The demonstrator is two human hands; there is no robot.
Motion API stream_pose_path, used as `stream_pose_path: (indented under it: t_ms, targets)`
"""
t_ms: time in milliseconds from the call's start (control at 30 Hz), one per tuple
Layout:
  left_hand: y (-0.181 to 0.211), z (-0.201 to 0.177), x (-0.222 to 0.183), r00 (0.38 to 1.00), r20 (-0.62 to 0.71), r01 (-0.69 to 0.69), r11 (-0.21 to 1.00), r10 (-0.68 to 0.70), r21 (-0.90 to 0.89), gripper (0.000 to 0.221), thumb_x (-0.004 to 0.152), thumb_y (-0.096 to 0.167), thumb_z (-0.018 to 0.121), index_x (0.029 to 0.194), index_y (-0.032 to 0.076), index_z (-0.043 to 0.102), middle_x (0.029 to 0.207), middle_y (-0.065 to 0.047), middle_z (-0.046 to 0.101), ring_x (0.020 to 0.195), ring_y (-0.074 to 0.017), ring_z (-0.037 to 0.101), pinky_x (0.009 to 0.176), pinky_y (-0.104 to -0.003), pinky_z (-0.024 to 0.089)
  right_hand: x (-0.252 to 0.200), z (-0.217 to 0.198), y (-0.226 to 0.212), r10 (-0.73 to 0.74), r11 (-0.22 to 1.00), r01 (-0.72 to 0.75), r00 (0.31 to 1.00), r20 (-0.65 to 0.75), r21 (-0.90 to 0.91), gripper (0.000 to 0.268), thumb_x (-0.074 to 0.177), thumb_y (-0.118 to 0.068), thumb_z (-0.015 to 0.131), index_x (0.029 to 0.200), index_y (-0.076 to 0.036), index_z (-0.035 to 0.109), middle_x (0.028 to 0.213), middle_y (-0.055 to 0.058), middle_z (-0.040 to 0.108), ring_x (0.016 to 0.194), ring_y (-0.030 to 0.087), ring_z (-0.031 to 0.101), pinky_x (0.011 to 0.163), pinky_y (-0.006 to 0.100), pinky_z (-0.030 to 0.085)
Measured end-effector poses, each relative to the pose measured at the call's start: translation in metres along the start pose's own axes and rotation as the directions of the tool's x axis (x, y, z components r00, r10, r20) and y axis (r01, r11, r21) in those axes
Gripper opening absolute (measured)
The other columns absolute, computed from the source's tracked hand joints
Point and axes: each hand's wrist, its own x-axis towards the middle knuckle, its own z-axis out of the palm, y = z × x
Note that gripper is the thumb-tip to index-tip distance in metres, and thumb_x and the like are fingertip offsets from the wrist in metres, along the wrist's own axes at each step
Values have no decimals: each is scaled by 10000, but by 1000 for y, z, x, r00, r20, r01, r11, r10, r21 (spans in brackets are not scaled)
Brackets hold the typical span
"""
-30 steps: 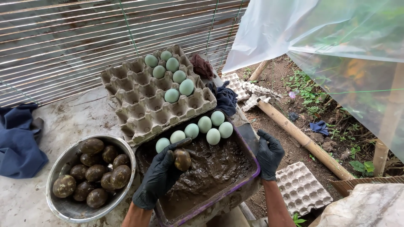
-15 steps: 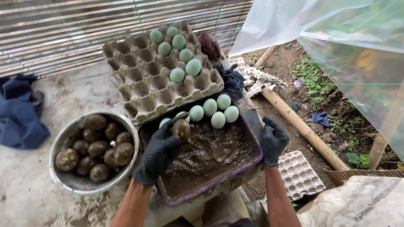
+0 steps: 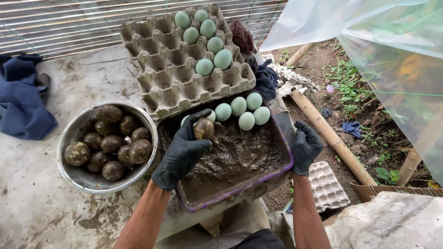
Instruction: A person is coating duck eggs with a mud mixture, likely for the process of making salted eggs.
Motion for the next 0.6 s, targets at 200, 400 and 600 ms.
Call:
stream_pose_path:
  t_ms: [200, 400, 600]
  targets:
    - [5, 10, 1, 996, -86, 35, 999, -32, 29, 543, 862, -50, 710, 1391, -20, 594, 1119, -177, 691, 931, -232, 711, 803, -331, 659, 0, 0, -6, 20, 1000, -20, 1000, -4, -2, 224, 858, -32, 656, 984, -116, 821, 855, 83, 745, 805, 118, 656, 784, 311, 527]
    - [15, 30, -4, 984, -157, 63, 994, -78, -94, 392, 979, 80, 626, 1351, -42, 637, 1078, -241, 692, 923, -260, 711, 886, -358, 632, -2, 0, -11, 35, 999, -35, 999, -9, 4, 218, 856, -38, 665, 980, -124, 822, 852, 64, 743, 795, 87, 636, 775, 305, 526]
    - [16, 19, -11, 999, -43, 10, 999, -9, 34, 502, 958, 73, 641, 1449, -2, 573, 1172, -244, 710, 1085, -256, 692, 983, -370, 595, -1, 0, -2, -27, 999, 27, 1000, -3, -27, 219, 859, -18, 655, 977, -95, 823, 835, 95, 739, 805, 133, 665, 762, 325, 539]
